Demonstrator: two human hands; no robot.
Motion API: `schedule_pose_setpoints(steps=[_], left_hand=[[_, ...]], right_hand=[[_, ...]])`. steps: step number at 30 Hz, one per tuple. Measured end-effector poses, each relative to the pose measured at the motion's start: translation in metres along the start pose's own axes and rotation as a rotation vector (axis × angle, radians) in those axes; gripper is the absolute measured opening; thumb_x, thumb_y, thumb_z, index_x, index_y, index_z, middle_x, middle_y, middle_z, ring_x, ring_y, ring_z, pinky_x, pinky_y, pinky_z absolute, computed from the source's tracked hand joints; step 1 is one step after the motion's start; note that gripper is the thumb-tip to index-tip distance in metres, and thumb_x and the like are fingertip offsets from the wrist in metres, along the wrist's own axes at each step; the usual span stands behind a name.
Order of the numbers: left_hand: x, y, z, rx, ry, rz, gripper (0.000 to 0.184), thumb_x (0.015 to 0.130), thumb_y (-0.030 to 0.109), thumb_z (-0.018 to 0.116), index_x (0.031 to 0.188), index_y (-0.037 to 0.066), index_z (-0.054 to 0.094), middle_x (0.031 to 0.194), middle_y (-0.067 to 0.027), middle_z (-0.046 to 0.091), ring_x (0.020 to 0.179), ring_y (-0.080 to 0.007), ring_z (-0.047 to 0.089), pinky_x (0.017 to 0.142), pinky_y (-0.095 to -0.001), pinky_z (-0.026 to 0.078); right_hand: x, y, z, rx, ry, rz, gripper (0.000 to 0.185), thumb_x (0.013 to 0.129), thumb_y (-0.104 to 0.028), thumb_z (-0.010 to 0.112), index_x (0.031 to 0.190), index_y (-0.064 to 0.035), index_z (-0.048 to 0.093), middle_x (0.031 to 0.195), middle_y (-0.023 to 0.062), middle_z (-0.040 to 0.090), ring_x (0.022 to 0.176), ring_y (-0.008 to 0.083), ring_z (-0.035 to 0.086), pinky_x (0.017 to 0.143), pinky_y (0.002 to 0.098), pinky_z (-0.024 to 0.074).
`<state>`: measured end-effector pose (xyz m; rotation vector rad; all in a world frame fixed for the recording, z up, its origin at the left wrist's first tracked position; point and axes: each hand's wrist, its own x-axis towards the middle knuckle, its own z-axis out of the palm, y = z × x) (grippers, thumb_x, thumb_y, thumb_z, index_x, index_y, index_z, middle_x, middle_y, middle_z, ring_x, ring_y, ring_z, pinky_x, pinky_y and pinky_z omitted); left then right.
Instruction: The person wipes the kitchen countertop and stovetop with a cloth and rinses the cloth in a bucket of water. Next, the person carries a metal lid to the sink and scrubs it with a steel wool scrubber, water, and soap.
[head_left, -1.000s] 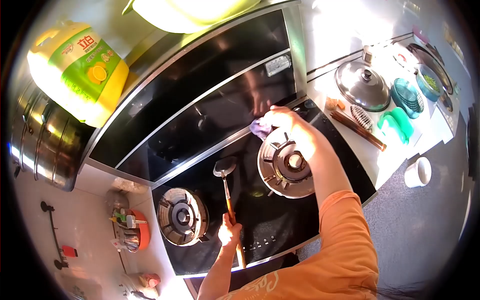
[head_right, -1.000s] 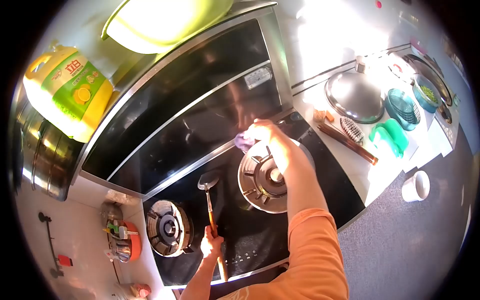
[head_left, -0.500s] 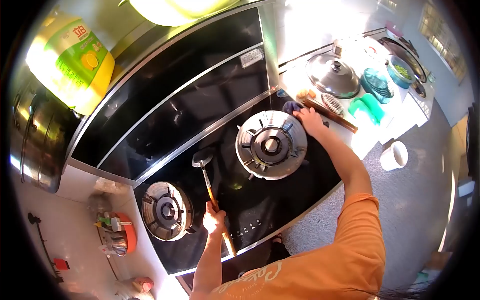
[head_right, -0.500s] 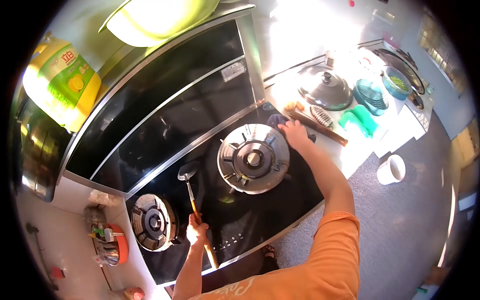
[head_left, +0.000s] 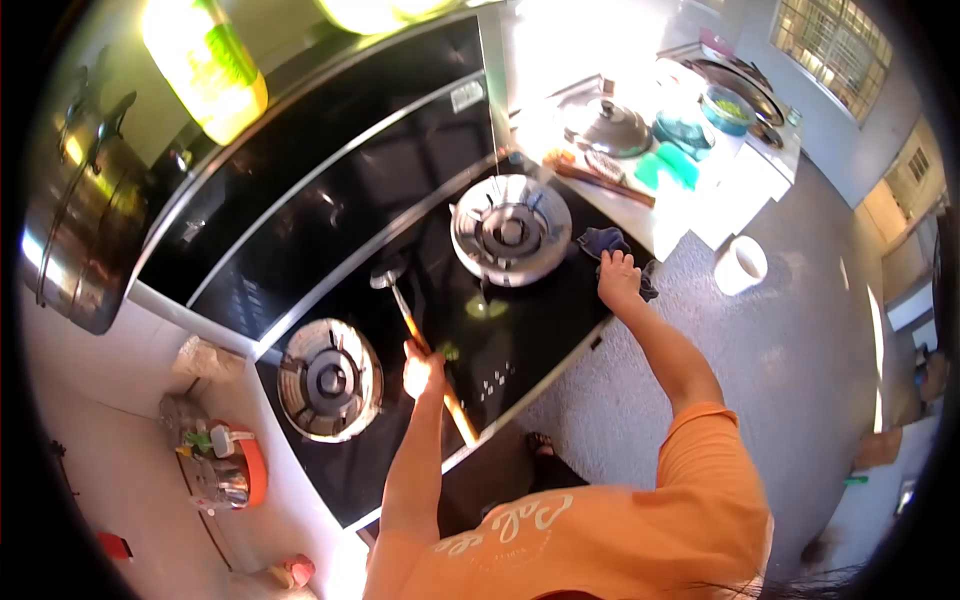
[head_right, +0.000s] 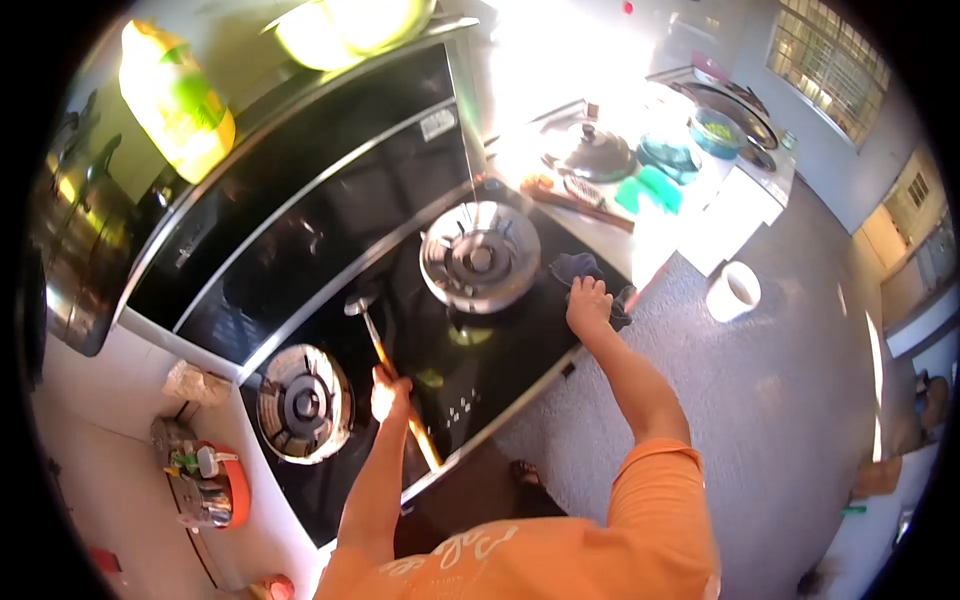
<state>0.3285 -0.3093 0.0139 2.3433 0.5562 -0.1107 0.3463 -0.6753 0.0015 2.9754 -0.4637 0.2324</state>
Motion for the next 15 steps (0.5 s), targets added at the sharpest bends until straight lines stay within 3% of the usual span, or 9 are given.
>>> schedule_pose_setpoints(steps=[3, 4, 5, 7, 8, 9, 11, 13, 15], left_hand=[[-0.004, -0.004, 0.002, -0.116, -0.025, 0.067, 0.048, 0.063, 0.022, 0.061, 0.105, 0.01, 0.04, 0.091, -0.0148, 0.058, 0.081, -0.0344, 0.059, 0.072, -0.042, 0.046], [-0.009, -0.004, 0.0, -0.117, -0.054, 0.081, 0.049, 0.063, 0.017, 0.06, 0.107, 0.009, 0.039, 0.095, -0.0155, 0.056, 0.086, -0.0345, 0.057, 0.073, -0.0417, 0.046], [-0.005, -0.016, 0.007, -0.106, -0.029, 0.242, 0.055, 0.063, 0.013, 0.058, 0.114, 0.007, 0.036, 0.104, -0.0155, 0.051, 0.092, -0.0346, 0.054, 0.076, -0.0415, 0.045], [-0.015, -0.012, 0.004, -0.103, -0.008, 0.166, 0.079, 0.062, 0.01, 0.06, 0.13, 0.009, 0.021, 0.117, -0.0183, 0.037, 0.1, -0.0362, 0.048, 0.081, -0.0419, 0.043], [-0.019, -0.01, -0.001, -0.083, -0.004, 0.168, 0.083, 0.061, 0.011, 0.062, 0.131, 0.01, 0.018, 0.117, -0.0188, 0.037, 0.101, -0.0358, 0.047, 0.082, -0.0415, 0.043], [-0.023, -0.009, -0.004, -0.062, 0.001, 0.174, 0.087, 0.06, 0.012, 0.064, 0.133, 0.011, 0.016, 0.116, -0.0193, 0.037, 0.103, -0.0354, 0.045, 0.083, -0.0411, 0.042], [-0.044, -0.003, -0.02, -0.04, 0.021, 0.229, 0.089, 0.06, 0.013, 0.066, 0.133, 0.011, 0.015, 0.115, -0.0188, 0.037, 0.104, -0.0352, 0.044, 0.083, -0.0405, 0.042], [-0.056, -0.012, -0.023, -0.061, 0.086, 0.403, 0.089, 0.06, 0.013, 0.069, 0.133, 0.011, 0.018, 0.11, -0.0171, 0.039, 0.099, -0.0321, 0.046, 0.081, -0.0372, 0.043], [-0.08, -0.028, -0.035, -0.361, -0.126, 0.496, 0.078, 0.061, 0.009, 0.068, 0.128, 0.008, 0.028, 0.103, -0.0137, 0.041, 0.089, -0.0254, 0.048, 0.075, -0.0333, 0.044]], right_hand=[[-0.088, -0.019, -0.014, 0.058, -0.017, 0.012, 0.04, 0.077, -0.014, 0.049, 0.116, -0.0061, 0.044, 0.1, 0.0119, 0.046, 0.09, 0.0284, 0.047, 0.071, 0.0373, 0.0458], [-0.121, -0.029, -0.016, 0.101, -0.003, -0.033, 0.04, 0.076, -0.013, 0.049, 0.114, -0.0056, 0.045, 0.099, 0.0128, 0.046, 0.089, 0.0295, 0.048, 0.071, 0.0378, 0.046], [-0.153, -0.039, -0.018, 0.151, 0.015, -0.075, 0.039, 0.074, -0.013, 0.05, 0.113, -0.0051, 0.045, 0.098, 0.0138, 0.045, 0.087, 0.0307, 0.049, 0.071, 0.0382, 0.0462], [-0.213, -0.057, -0.031, 0.506, -0.139, -0.114, 0.037, 0.068, -0.008, 0.051, 0.105, -0.0033, 0.051, 0.088, 0.0209, 0.051, 0.083, 0.0389, 0.051, 0.073, 0.0434, 0.0436], [-0.236, -0.061, -0.024, 0.755, -0.387, -0.013, 0.03, 0.067, -0.007, 0.048, 0.096, -0.0019, 0.056, 0.082, 0.0239, 0.056, 0.084, 0.0397, 0.054, 0.074, 0.0436, 0.0433], [-0.261, -0.059, 0.01, 1.044, -0.5, 0.151, 0.032, 0.071, -0.007, 0.045, 0.099, -0.0029, 0.059, 0.088, 0.0153, 0.062, 0.085, 0.024, 0.058, 0.077, 0.0363, 0.0442], [-0.283, -0.049, 0.038, 1.6, -0.719, 0.589, 0.026, 0.075, -0.012, 0.046, 0.096, -0.003, 0.059, 0.086, 0.0096, 0.062, 0.084, 0.0184, 0.057, 0.074, 0.0342, 0.0462], [-0.279, -0.039, 0.058, 1.873, -0.452, 0.909, 0.023, 0.08, -0.016, 0.045, 0.092, -0.0045, 0.059, 0.082, 0.0089, 0.061, 0.077, 0.0216, 0.059, 0.07, 0.0347, 0.049], [-0.248, -0.022, 0.114, 2.095, -0.256, 1.056, 0.02, 0.08, -0.018, 0.046, 0.091, -0.004, 0.055, 0.081, 0.0083, 0.059, 0.07, 0.022, 0.059, 0.06, 0.0355, 0.0502]])
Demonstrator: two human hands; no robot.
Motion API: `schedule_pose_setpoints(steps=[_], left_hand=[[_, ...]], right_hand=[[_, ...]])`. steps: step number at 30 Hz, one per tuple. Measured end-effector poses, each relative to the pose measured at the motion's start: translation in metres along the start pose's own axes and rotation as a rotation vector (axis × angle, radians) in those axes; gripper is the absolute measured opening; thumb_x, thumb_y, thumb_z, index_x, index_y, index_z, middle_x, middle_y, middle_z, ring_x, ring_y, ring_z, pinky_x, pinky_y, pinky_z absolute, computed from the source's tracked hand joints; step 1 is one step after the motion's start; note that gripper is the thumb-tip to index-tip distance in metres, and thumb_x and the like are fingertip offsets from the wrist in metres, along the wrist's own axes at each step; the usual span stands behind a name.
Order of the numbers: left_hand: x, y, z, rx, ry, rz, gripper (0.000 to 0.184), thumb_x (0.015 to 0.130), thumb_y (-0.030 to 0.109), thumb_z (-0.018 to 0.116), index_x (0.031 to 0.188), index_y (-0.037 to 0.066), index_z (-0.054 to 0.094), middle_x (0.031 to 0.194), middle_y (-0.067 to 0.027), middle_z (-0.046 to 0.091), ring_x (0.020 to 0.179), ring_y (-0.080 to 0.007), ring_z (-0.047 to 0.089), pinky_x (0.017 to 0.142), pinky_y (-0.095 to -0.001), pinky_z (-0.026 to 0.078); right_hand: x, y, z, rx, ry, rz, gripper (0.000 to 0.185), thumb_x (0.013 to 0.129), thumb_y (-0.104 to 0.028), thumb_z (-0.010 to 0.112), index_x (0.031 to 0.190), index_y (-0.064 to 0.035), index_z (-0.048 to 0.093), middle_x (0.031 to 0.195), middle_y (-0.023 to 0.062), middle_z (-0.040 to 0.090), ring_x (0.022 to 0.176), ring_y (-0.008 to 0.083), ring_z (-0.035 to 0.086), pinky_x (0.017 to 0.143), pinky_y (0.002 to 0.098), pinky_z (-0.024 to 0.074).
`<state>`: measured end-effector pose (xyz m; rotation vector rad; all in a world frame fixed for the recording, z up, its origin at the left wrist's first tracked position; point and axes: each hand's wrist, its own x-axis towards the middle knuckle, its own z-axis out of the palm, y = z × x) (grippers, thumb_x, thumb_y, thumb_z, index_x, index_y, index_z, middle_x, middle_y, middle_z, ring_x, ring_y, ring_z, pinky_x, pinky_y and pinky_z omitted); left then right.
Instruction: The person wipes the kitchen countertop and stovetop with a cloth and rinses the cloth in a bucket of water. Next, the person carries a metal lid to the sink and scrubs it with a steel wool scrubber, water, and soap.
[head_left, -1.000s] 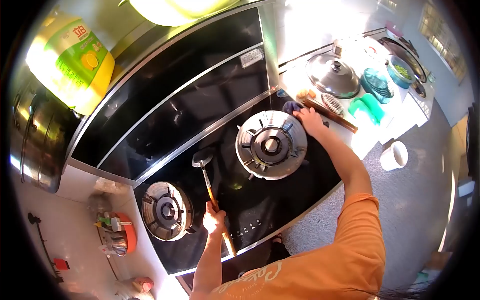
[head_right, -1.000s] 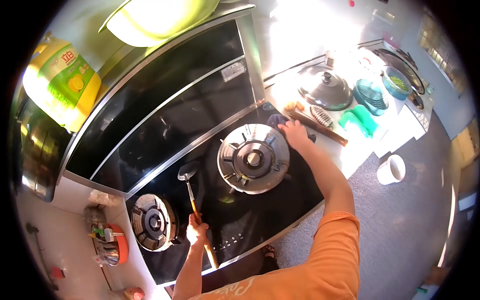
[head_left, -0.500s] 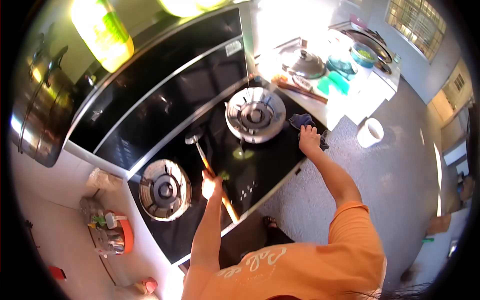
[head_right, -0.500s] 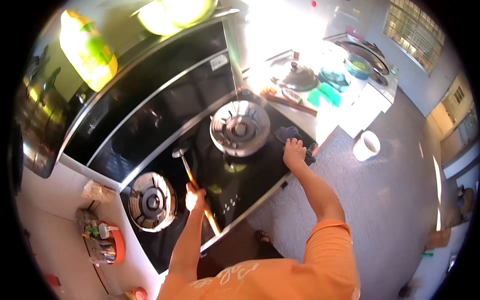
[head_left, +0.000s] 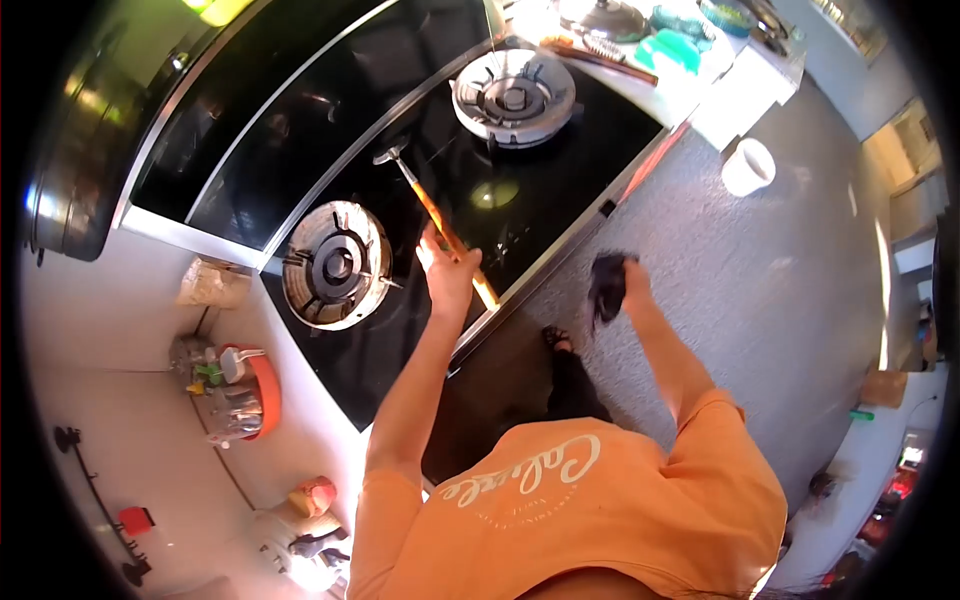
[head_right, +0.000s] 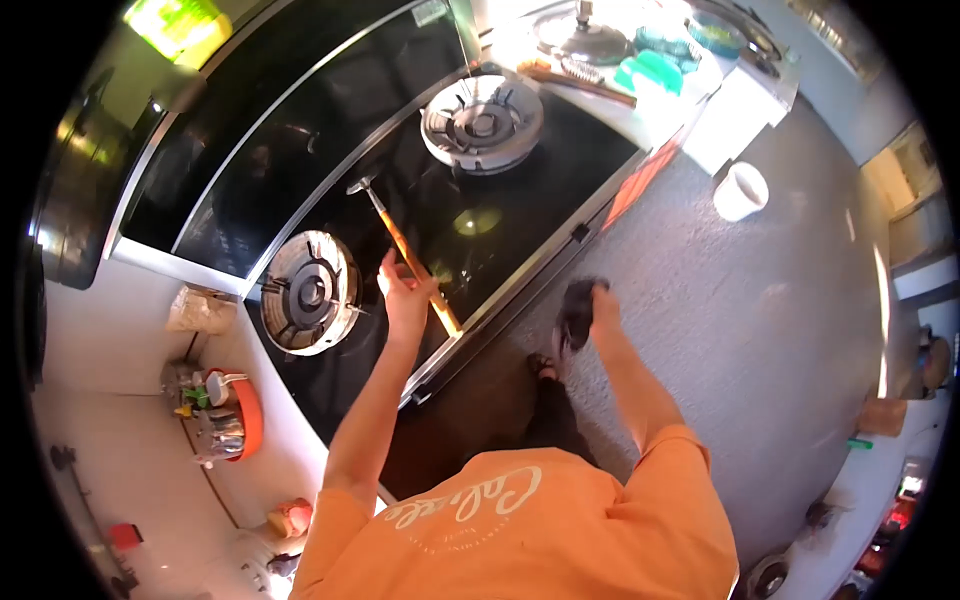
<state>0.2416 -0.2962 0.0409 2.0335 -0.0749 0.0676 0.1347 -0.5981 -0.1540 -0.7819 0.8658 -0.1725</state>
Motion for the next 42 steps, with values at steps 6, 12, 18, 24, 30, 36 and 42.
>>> schedule_pose_setpoints(steps=[6, 12, 18, 24, 30, 36, 42], left_hand=[[-0.128, -0.026, -0.044, -0.171, -0.129, -0.265, 0.049, 0.064, -0.002, 0.06, 0.111, 0.001, 0.047, 0.1, -0.0072, 0.046, 0.078, -0.0116, 0.05, 0.072, -0.0249, 0.043], [-0.203, -0.053, -0.106, -0.265, -0.023, -0.573, 0.043, 0.071, -0.006, 0.055, 0.112, -0.001, 0.046, 0.098, -0.0068, 0.048, 0.075, -0.0089, 0.05, 0.065, -0.0196, 0.042], [-0.247, -0.066, -0.13, -0.192, 0.106, -0.697, 0.044, 0.069, 0.001, 0.058, 0.112, 0.0, 0.047, 0.097, -0.0077, 0.05, 0.071, -0.0122, 0.052, 0.058, -0.022, 0.043], [-0.266, -0.075, -0.117, -0.279, 0.019, -0.959, 0.042, 0.069, -0.002, 0.056, 0.11, 0.001, 0.049, 0.096, -0.0077, 0.053, 0.076, -0.0147, 0.055, 0.06, -0.0239, 0.045], [-0.246, -0.068, -0.103, -0.263, -0.099, -0.91, 0.039, 0.074, -0.001, 0.051, 0.112, 0.0, 0.045, 0.098, -0.0103, 0.052, 0.077, -0.0171, 0.056, 0.06, -0.0246, 0.043], [-0.265, -0.09, -0.101, -0.426, -0.072, -1.044, 0.04, 0.075, -0.003, 0.046, 0.115, -0.002, 0.042, 0.096, -0.0108, 0.053, 0.075, -0.0162, 0.056, 0.06, -0.0235, 0.044], [-0.283, -0.101, -0.08, -0.381, -0.104, -1.215, 0.04, 0.075, -0.001, 0.048, 0.115, -0.004, 0.042, 0.096, -0.0129, 0.054, 0.073, -0.0163, 0.056, 0.059, -0.0227, 0.043]], right_hand=[[0.042, 0.086, 0.134, 0.075, 0.205, -0.588, 0.033, 0.081, -0.004, 0.038, 0.113, -0.0005, 0.042, 0.1, 0.012, 0.055, 0.084, 0.0218, 0.054, 0.078, 0.0311, 0.0459], [-0.057, 0.262, 0.151, -0.09, 0.087, -0.073, 0.035, 0.077, -0.001, 0.047, 0.112, -0.0018, 0.039, 0.096, 0.0136, 0.052, 0.083, 0.022, 0.053, 0.072, 0.0327, 0.046], [-0.119, 0.354, 0.16, -0.102, -0.226, 0.245, 0.021, 0.088, -0.019, 0.044, 0.102, -0.006, 0.036, 0.1, 0.012, 0.048, 0.088, 0.0186, 0.051, 0.074, 0.0312, 0.0446], [-0.113, 0.372, 0.15, -0.328, -0.484, 0.494, 0.017, 0.09, -0.02, 0.037, 0.104, -0.0132, 0.043, 0.089, 0.0047, 0.05, 0.083, 0.0186, 0.052, 0.073, 0.0337, 0.0455], [-0.03, 0.342, 0.107, 0.387, -0.615, 0.881, 0.023, 0.084, -0.015, 0.044, 0.101, -0.0029, 0.054, 0.095, 0.0097, 0.059, 0.09, 0.0255, 0.057, 0.079, 0.0412, 0.0474], [0.101, 0.152, 0.052, -0.146, 0.177, 0.219, 0.019, 0.081, -0.016, 0.046, 0.089, -0.0006, 0.054, 0.079, 0.0132, 0.055, 0.066, 0.024, 0.051, 0.06, 0.0386, 0.0447], [0.18, 0.157, 0.038, -0.183, 0.368, -0.432, 0.035, 0.078, 0.001, 0.041, 0.114, 0.0018, 0.043, 0.107, 0.0153, 0.051, 0.096, 0.0258, 0.05, 0.082, 0.0357, 0.0415]])
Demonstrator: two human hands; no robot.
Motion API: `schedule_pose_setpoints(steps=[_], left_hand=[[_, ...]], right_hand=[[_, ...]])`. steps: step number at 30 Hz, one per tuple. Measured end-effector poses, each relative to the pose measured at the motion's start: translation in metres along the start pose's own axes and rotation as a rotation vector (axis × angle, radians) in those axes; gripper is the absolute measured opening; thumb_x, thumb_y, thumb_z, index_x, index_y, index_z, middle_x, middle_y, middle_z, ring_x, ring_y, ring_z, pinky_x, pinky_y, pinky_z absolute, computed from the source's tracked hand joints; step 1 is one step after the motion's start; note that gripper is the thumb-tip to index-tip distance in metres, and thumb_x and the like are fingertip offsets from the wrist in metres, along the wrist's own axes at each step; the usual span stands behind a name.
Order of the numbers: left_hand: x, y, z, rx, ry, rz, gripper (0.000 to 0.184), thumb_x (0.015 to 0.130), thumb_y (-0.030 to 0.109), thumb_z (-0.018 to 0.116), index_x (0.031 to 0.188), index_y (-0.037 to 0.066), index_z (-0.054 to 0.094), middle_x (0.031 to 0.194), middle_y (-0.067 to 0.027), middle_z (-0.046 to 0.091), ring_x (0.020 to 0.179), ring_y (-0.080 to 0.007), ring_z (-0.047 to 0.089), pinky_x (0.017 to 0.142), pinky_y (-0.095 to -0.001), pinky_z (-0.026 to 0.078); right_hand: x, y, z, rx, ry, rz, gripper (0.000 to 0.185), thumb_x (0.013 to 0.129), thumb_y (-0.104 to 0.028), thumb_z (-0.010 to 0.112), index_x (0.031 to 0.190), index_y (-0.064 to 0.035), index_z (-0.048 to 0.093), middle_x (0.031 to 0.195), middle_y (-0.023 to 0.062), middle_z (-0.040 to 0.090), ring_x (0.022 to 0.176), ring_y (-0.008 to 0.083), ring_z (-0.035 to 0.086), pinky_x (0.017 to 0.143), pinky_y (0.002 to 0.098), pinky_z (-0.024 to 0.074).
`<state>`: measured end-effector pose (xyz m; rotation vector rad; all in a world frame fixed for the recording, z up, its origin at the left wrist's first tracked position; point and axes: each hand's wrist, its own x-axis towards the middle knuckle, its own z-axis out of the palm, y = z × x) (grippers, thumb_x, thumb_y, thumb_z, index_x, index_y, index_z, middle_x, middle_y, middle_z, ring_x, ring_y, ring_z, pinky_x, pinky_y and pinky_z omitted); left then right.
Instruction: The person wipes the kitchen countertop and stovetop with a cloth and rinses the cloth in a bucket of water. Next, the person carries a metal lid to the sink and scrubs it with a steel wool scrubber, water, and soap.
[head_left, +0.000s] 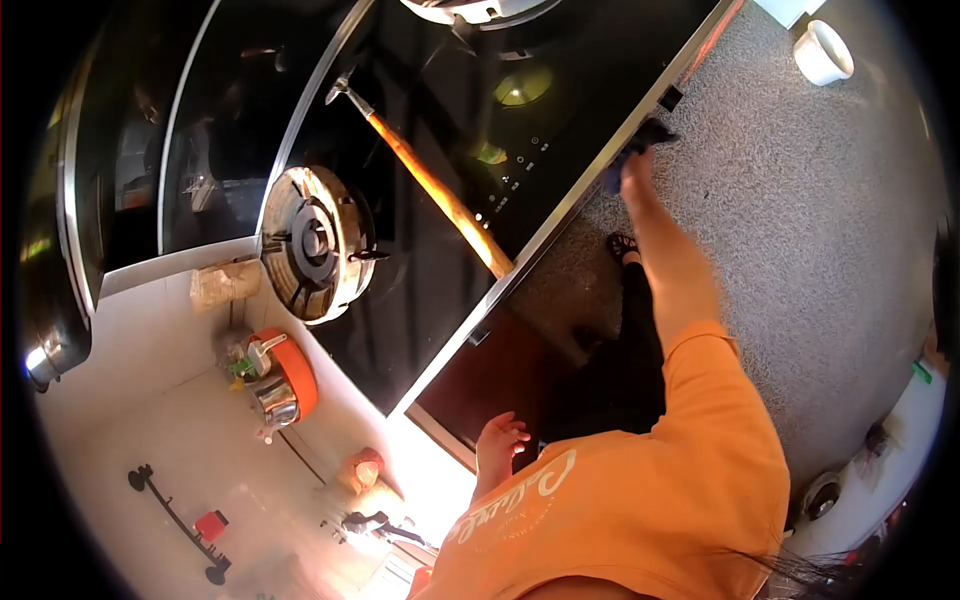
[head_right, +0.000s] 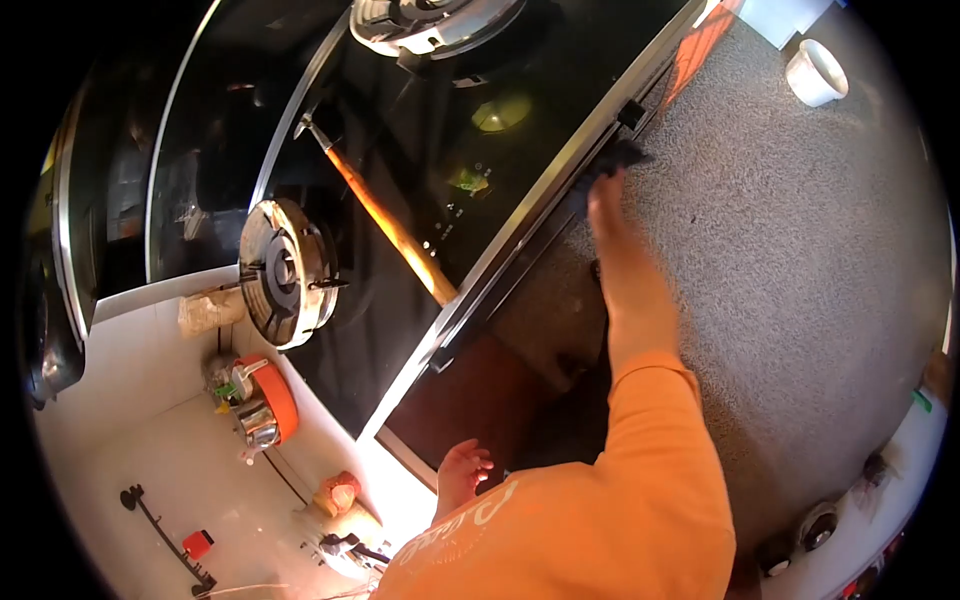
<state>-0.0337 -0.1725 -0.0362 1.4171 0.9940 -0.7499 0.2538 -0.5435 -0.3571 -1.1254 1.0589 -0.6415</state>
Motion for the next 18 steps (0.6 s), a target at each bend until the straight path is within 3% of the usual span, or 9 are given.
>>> schedule_pose_setpoints(steps=[1, 3, 4, 6, 8, 11, 14, 16, 18], left_hand=[[0.0, -0.003, 0.001, -0.004, 0.021, -0.025, 0.04, 0.076, 0.0, 0.048, 0.115, -0.005, 0.042, 0.096, -0.0135, 0.055, 0.073, -0.0164, 0.056, 0.06, -0.0235, 0.043], [-0.001, -0.011, -0.004, -0.01, 0.04, -0.051, 0.04, 0.076, 0.0, 0.048, 0.115, -0.005, 0.042, 0.096, -0.0136, 0.055, 0.073, -0.0167, 0.056, 0.06, -0.024, 0.043], [-0.001, -0.014, -0.005, -0.026, 0.047, -0.061, 0.039, 0.077, 0.0, 0.047, 0.115, -0.005, 0.042, 0.096, -0.0137, 0.055, 0.073, -0.017, 0.056, 0.061, -0.0246, 0.044], [-0.007, -0.019, -0.007, -0.029, 0.086, -0.086, 0.038, 0.077, 0.0, 0.047, 0.115, -0.005, 0.042, 0.095, -0.014, 0.055, 0.074, -0.0176, 0.056, 0.061, -0.025, 0.044], [-0.011, -0.02, -0.017, -0.023, 0.12, -0.09, 0.038, 0.078, 0.0, 0.047, 0.115, -0.005, 0.042, 0.095, -0.0143, 0.056, 0.074, -0.0183, 0.056, 0.061, -0.0255, 0.044], [-0.018, -0.025, -0.03, -0.035, 0.129, -0.03, 0.037, 0.078, 0.0, 0.046, 0.114, -0.004, 0.043, 0.094, -0.0154, 0.056, 0.074, -0.0206, 0.057, 0.059, -0.0266, 0.045], [-0.022, -0.026, -0.034, -0.032, 0.144, -0.008, 0.034, 0.079, 0.0, 0.045, 0.113, -0.003, 0.044, 0.091, -0.0156, 0.057, 0.072, -0.0216, 0.058, 0.057, -0.027, 0.045], [-0.016, -0.027, -0.04, -0.174, 0.094, -0.081, 0.033, 0.08, 0.0, 0.045, 0.113, -0.003, 0.044, 0.089, -0.0148, 0.058, 0.071, -0.0215, 0.058, 0.056, -0.0265, 0.045], [-0.013, -0.018, -0.037, -0.2, 0.011, -0.041, 0.033, 0.08, 0.001, 0.046, 0.112, -0.003, 0.045, 0.087, -0.0135, 0.059, 0.07, -0.0206, 0.058, 0.057, -0.0258, 0.044]], right_hand=[[-0.01, 0.035, 0.011, -0.124, 0.08, -0.116, 0.038, 0.077, 0.002, 0.04, 0.115, 0.0012, 0.043, 0.108, 0.0157, 0.051, 0.097, 0.0265, 0.05, 0.083, 0.035, 0.0411], [-0.076, 0.053, 0.009, 0.008, -0.159, 0.038, 0.04, 0.078, 0.003, 0.039, 0.118, -0.0021, 0.04, 0.112, 0.0131, 0.049, 0.101, 0.0249, 0.047, 0.088, 0.0332, 0.0391], [-0.132, 0.042, 0.007, -0.04, -0.261, 0.276, 0.04, 0.078, 0.002, 0.044, 0.118, -0.0014, 0.04, 0.114, 0.0137, 0.047, 0.104, 0.0241, 0.045, 0.09, 0.0339, 0.038], [-0.255, -0.03, 0.003, -0.01, -0.546, 0.197, 0.036, 0.082, -0.012, 0.054, 0.114, -0.0011, 0.043, 0.106, 0.0127, 0.052, 0.098, 0.0206, 0.049, 0.084, 0.0343, 0.0428], [-0.352, 0.057, 0.008, 0.12, -0.545, 0.72, 0.025, 0.08, -0.018, 0.057, 0.1, -0.0021, 0.054, 0.088, 0.0061, 0.058, 0.081, 0.0158, 0.054, 0.074, 0.0314, 0.0461], [-0.436, 0.137, 0.018, 0.176, -0.721, 1.147, 0.02, 0.079, -0.015, 0.056, 0.095, -0.0031, 0.055, 0.084, 0.0064, 0.058, 0.077, 0.0165, 0.054, 0.071, 0.0312, 0.046], [-0.448, 0.182, 0.015, 0.313, -0.966, 1.535, 0.014, 0.078, -0.013, 0.055, 0.089, -0.0042, 0.056, 0.081, 0.0067, 0.058, 0.073, 0.0172, 0.054, 0.068, 0.031, 0.0459], [-0.408, 0.209, 0.006, 0.373, -0.955, 1.443, 0.011, 0.078, -0.012, 0.055, 0.086, -0.0049, 0.057, 0.079, 0.0068, 0.058, 0.071, 0.0177, 0.054, 0.066, 0.0309, 0.0458], [-0.32, 0.241, -0.015, 0.413, -0.841, 1.082, 0.011, 0.075, -0.01, 0.051, 0.065, -0.0088, 0.05, 0.065, 0.0031, 0.05, 0.057, 0.0155, 0.047, 0.048, 0.035, 0.0342]])
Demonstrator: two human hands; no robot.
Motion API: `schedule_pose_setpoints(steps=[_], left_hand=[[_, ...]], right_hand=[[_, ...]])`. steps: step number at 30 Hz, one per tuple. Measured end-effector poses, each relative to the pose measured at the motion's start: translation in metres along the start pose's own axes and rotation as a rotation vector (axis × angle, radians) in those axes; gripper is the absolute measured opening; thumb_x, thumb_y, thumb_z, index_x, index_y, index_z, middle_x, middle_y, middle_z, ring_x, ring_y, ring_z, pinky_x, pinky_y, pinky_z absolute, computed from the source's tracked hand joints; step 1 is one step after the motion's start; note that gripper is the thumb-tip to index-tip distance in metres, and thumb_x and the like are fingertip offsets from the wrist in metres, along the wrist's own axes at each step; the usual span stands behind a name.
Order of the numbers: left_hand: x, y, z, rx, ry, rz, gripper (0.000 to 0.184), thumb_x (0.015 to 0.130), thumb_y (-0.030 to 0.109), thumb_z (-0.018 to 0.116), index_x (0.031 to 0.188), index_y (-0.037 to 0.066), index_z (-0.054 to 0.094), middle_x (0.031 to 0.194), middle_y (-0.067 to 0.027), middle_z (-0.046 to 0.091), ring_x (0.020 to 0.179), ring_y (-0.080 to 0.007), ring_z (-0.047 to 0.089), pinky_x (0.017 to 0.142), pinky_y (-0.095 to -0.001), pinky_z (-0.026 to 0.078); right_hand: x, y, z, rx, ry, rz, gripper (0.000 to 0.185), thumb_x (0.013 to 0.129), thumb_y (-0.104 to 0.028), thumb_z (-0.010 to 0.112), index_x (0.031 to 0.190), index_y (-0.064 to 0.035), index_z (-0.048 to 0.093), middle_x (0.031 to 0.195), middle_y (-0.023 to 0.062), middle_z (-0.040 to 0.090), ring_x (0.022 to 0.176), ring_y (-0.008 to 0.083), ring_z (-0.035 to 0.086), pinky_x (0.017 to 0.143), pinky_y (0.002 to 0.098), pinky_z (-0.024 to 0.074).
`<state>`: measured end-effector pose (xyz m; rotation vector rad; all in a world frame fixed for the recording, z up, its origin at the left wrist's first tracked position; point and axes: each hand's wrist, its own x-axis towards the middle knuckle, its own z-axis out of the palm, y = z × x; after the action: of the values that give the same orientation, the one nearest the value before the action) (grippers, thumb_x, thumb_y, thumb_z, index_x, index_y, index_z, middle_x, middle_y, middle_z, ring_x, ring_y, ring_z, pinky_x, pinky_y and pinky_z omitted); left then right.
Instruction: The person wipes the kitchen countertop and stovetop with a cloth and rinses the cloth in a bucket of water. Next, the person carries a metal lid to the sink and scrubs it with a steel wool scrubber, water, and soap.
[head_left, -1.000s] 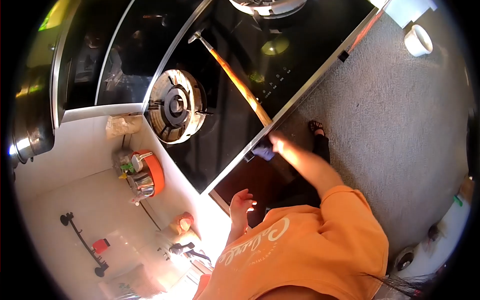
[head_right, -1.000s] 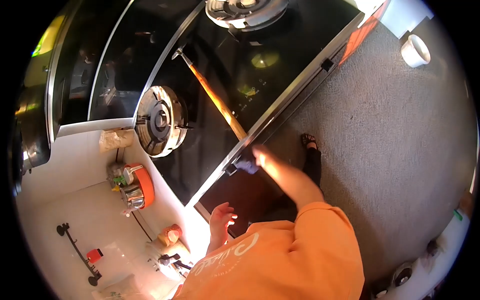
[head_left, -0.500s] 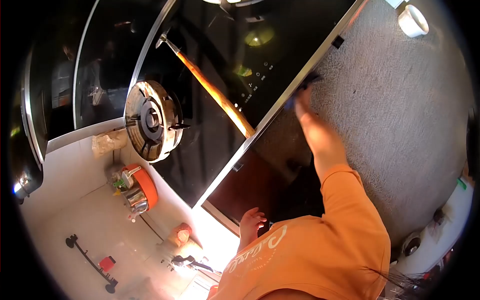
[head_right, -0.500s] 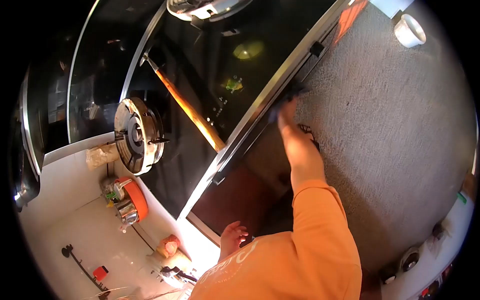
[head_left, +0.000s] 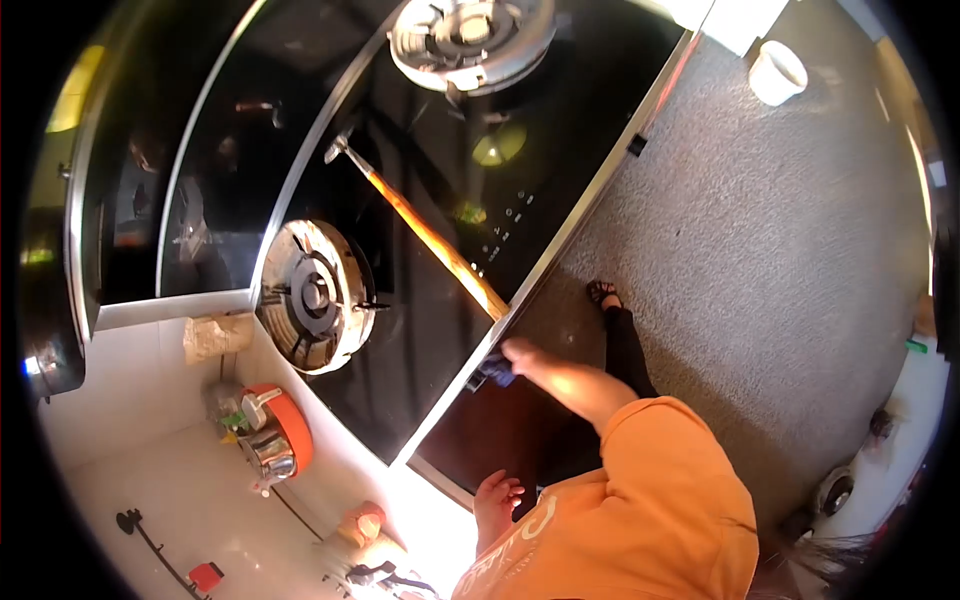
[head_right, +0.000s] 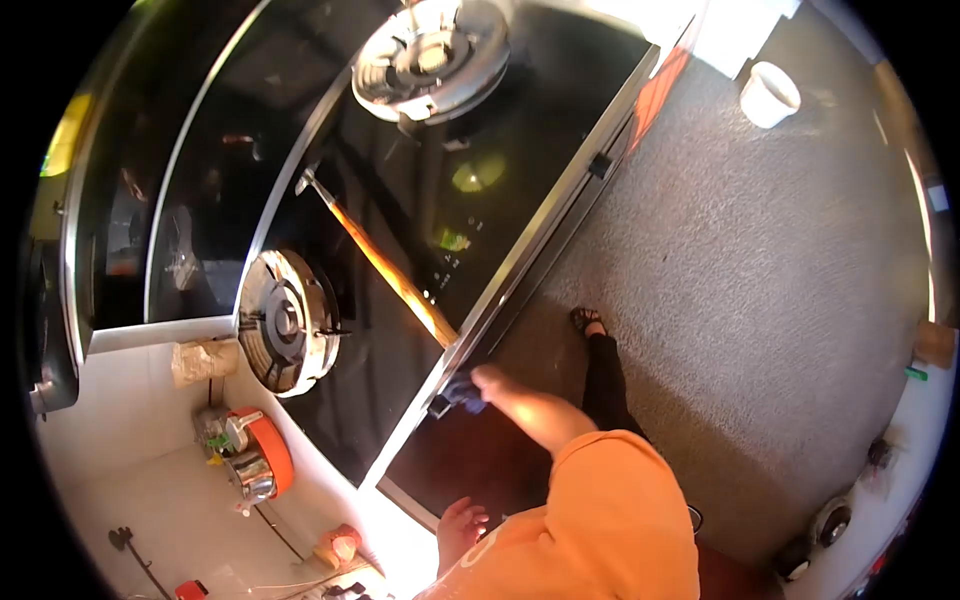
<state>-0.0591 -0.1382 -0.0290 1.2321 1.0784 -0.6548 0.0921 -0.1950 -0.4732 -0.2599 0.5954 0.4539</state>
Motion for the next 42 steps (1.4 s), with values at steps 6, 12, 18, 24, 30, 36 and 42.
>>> schedule_pose_setpoints(steps=[6, 12, 18, 24, 30, 36, 42], left_hand=[[-0.003, 0.036, 0.038, 0.285, -0.062, 0.171, 0.032, 0.078, 0.001, 0.05, 0.109, -0.001, 0.045, 0.087, -0.0112, 0.058, 0.069, -0.0182, 0.058, 0.058, -0.0253, 0.044], [-0.013, 0.074, 0.128, 0.465, -0.163, 0.294, 0.031, 0.077, -0.003, 0.05, 0.108, -0.001, 0.049, 0.09, -0.0102, 0.058, 0.073, -0.0147, 0.058, 0.062, -0.0233, 0.045], [-0.037, 0.149, 0.29, 0.542, -0.511, 0.5, 0.03, 0.078, 0.0, 0.052, 0.108, 0.001, 0.049, 0.093, -0.0078, 0.056, 0.08, -0.0131, 0.055, 0.074, -0.0242, 0.044], [-0.037, 0.194, 0.382, 0.483, -0.6, 0.622, 0.029, 0.079, 0.002, 0.054, 0.108, 0.0, 0.049, 0.093, -0.0076, 0.056, 0.082, -0.0131, 0.054, 0.074, -0.0248, 0.045], [-0.035, 0.193, 0.406, 0.484, -0.576, 0.421, 0.031, 0.079, 0.003, 0.054, 0.109, 0.002, 0.049, 0.093, -0.0078, 0.057, 0.078, -0.0134, 0.056, 0.069, -0.0228, 0.043], [-0.019, 0.214, 0.424, 0.382, -0.67, 0.52, 0.031, 0.077, 0.001, 0.053, 0.108, 0.001, 0.05, 0.091, -0.0073, 0.056, 0.077, -0.0134, 0.056, 0.069, -0.0227, 0.043], [-0.024, 0.256, 0.452, 0.258, -0.645, 0.674, 0.028, 0.075, 0.002, 0.052, 0.103, 0.002, 0.052, 0.086, -0.0071, 0.059, 0.071, -0.0128, 0.056, 0.064, -0.0237, 0.042]], right_hand=[[-0.188, -0.355, 0.105, 0.07, 0.249, -0.454, 0.015, 0.074, -0.007, 0.044, 0.085, -0.0023, 0.053, 0.073, 0.0081, 0.054, 0.062, 0.022, 0.053, 0.052, 0.0373, 0.0461], [-0.312, -0.458, 0.197, -0.773, 0.774, -1.481, 0.033, 0.075, -0.007, 0.048, 0.108, -0.0014, 0.048, 0.106, 0.0164, 0.052, 0.105, 0.027, 0.047, 0.089, 0.0348, 0.0384], [-0.308, -0.448, 0.271, -1.702, 0.425, -1.483, 0.021, 0.057, -0.012, 0.063, 0.077, -0.0106, 0.058, 0.088, 0.0089, 0.048, 0.083, 0.0254, 0.049, 0.065, 0.035, 0.0461], [-0.282, -0.611, 0.292, -1.954, 0.848, -1.342, 0.002, 0.066, -0.01, 0.054, 0.066, -0.0084, 0.053, 0.082, 0.0083, 0.047, 0.079, 0.0257, 0.051, 0.059, 0.0335, 0.0481], [-0.261, -0.741, 0.25, -1.864, 0.941, -1.339, 0.006, 0.075, -0.013, 0.05, 0.076, -0.0083, 0.055, 0.085, 0.0118, 0.049, 0.081, 0.0296, 0.051, 0.066, 0.0396, 0.0461], [-0.259, -0.739, 0.237, -1.638, 0.776, -1.218, 0.017, 0.075, -0.015, 0.055, 0.091, -0.0122, 0.059, 0.088, 0.0109, 0.054, 0.087, 0.031, 0.053, 0.074, 0.0408, 0.0438], [-0.244, -0.779, 0.222, -1.966, 0.961, -1.224, 0.015, 0.08, -0.012, 0.042, 0.088, -0.0107, 0.055, 0.091, 0.0117, 0.052, 0.087, 0.0323, 0.053, 0.073, 0.0415, 0.0443]])
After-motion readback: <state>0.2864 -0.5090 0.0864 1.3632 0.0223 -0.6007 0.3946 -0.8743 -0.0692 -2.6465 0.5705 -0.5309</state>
